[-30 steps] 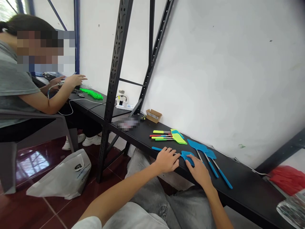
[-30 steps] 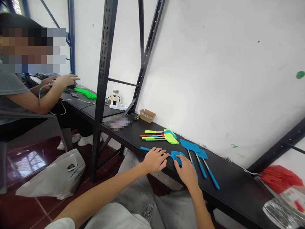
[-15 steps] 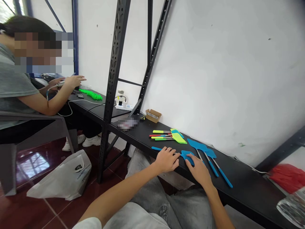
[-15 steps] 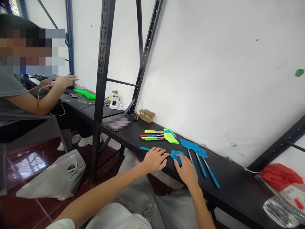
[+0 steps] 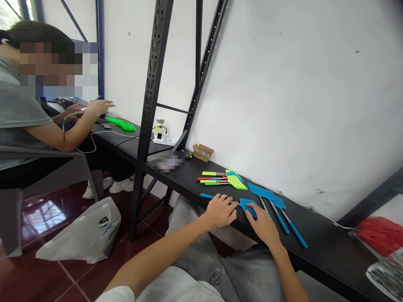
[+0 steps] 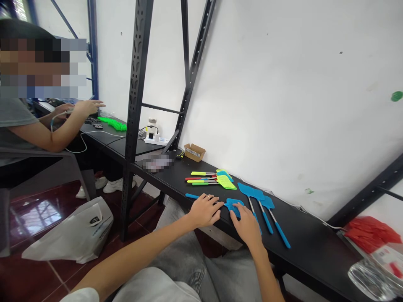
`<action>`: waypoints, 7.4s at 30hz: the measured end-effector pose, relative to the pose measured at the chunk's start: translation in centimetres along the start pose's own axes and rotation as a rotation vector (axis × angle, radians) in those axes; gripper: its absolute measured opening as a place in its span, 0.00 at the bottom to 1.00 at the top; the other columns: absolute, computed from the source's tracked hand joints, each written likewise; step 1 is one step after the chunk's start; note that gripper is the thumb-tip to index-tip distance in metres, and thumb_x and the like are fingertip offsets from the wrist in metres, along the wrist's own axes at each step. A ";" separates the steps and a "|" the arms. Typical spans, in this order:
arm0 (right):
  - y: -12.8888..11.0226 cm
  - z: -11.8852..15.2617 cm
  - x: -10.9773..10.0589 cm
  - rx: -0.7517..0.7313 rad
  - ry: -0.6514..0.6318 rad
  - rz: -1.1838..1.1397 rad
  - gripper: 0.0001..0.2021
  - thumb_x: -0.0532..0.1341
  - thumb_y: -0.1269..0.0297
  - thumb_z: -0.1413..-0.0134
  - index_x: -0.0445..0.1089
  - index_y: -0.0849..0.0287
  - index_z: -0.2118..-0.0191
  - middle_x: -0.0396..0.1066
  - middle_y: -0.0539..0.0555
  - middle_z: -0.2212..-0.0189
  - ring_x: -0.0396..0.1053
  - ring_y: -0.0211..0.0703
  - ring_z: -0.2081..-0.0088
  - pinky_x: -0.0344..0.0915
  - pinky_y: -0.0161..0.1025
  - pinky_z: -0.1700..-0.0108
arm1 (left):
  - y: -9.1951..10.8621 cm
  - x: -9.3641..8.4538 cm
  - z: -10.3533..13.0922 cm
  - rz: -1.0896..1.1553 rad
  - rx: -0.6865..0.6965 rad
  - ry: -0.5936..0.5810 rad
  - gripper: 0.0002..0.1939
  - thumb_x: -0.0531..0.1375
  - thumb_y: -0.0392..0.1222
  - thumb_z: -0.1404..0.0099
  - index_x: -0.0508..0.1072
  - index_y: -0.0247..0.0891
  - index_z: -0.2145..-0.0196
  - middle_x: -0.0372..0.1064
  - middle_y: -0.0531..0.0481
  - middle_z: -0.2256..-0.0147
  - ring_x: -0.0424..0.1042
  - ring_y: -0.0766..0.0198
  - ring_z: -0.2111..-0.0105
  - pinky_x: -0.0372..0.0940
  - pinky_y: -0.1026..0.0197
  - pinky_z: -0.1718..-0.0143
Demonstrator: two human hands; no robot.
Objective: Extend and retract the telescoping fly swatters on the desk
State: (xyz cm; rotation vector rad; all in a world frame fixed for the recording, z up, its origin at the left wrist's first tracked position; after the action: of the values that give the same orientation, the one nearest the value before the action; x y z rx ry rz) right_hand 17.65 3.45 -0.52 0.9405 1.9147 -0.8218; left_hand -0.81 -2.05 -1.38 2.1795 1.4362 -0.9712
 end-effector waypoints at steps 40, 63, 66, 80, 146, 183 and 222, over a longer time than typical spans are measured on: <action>0.0 0.0 -0.1 0.021 -0.039 0.003 0.25 0.49 0.47 0.34 0.69 0.54 0.42 0.71 0.57 0.42 0.67 0.56 0.41 0.66 0.51 0.43 | 0.1 -0.3 -0.1 -0.003 -0.005 -0.009 0.21 0.48 0.50 0.25 0.70 0.43 0.42 0.73 0.44 0.49 0.69 0.51 0.50 0.61 0.50 0.54; -0.1 0.0 -0.2 0.012 -0.015 -0.008 0.24 0.50 0.46 0.35 0.70 0.53 0.43 0.72 0.57 0.43 0.68 0.55 0.41 0.66 0.49 0.44 | 0.1 -0.2 -0.1 -0.005 -0.006 -0.006 0.20 0.49 0.49 0.26 0.70 0.43 0.43 0.73 0.44 0.49 0.69 0.51 0.49 0.61 0.50 0.53; -0.2 0.0 -0.2 0.015 -0.020 0.000 0.24 0.50 0.46 0.35 0.70 0.53 0.43 0.71 0.56 0.43 0.68 0.55 0.41 0.66 0.49 0.44 | 0.0 -0.2 -0.1 0.004 -0.007 0.000 0.20 0.48 0.49 0.26 0.70 0.43 0.43 0.73 0.44 0.49 0.69 0.51 0.49 0.61 0.50 0.53; -0.4 0.1 -0.4 0.016 -0.017 0.006 0.23 0.49 0.48 0.34 0.70 0.51 0.44 0.72 0.55 0.43 0.68 0.54 0.41 0.66 0.49 0.44 | 0.0 -0.1 -0.1 0.005 -0.004 0.000 0.21 0.48 0.49 0.26 0.70 0.43 0.42 0.73 0.44 0.49 0.69 0.51 0.50 0.61 0.50 0.53; 0.1 -0.1 0.0 0.010 -0.007 0.013 0.24 0.50 0.48 0.35 0.70 0.54 0.43 0.71 0.58 0.42 0.67 0.54 0.40 0.65 0.49 0.42 | 0.1 -0.2 0.0 -0.001 -0.005 -0.005 0.20 0.48 0.50 0.26 0.70 0.42 0.44 0.73 0.44 0.50 0.69 0.51 0.50 0.60 0.49 0.54; -0.1 0.0 -0.3 0.014 -0.006 0.012 0.25 0.50 0.47 0.36 0.71 0.53 0.43 0.72 0.58 0.43 0.69 0.56 0.43 0.67 0.50 0.45 | 0.1 -0.3 -0.1 -0.001 -0.010 -0.011 0.20 0.49 0.49 0.26 0.71 0.42 0.43 0.73 0.43 0.49 0.70 0.51 0.50 0.62 0.50 0.52; 0.0 0.0 -0.2 0.022 -0.034 0.012 0.25 0.49 0.47 0.35 0.69 0.55 0.43 0.71 0.58 0.42 0.67 0.56 0.40 0.65 0.49 0.43 | 0.1 -0.1 -0.1 0.002 -0.004 0.009 0.21 0.47 0.49 0.25 0.71 0.41 0.44 0.73 0.43 0.49 0.70 0.51 0.50 0.61 0.49 0.52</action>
State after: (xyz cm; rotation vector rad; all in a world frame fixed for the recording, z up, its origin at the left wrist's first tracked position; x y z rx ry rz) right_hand 17.69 3.39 -0.37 0.9442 1.8729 -0.8484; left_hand -0.76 -2.12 -1.25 2.1847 1.4378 -0.9585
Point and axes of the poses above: each hand's wrist, its own z-axis away from the middle knuckle, its own x-axis out of the palm, y = z × x, the point moved 5 cm from there along -z, towards the middle knuckle
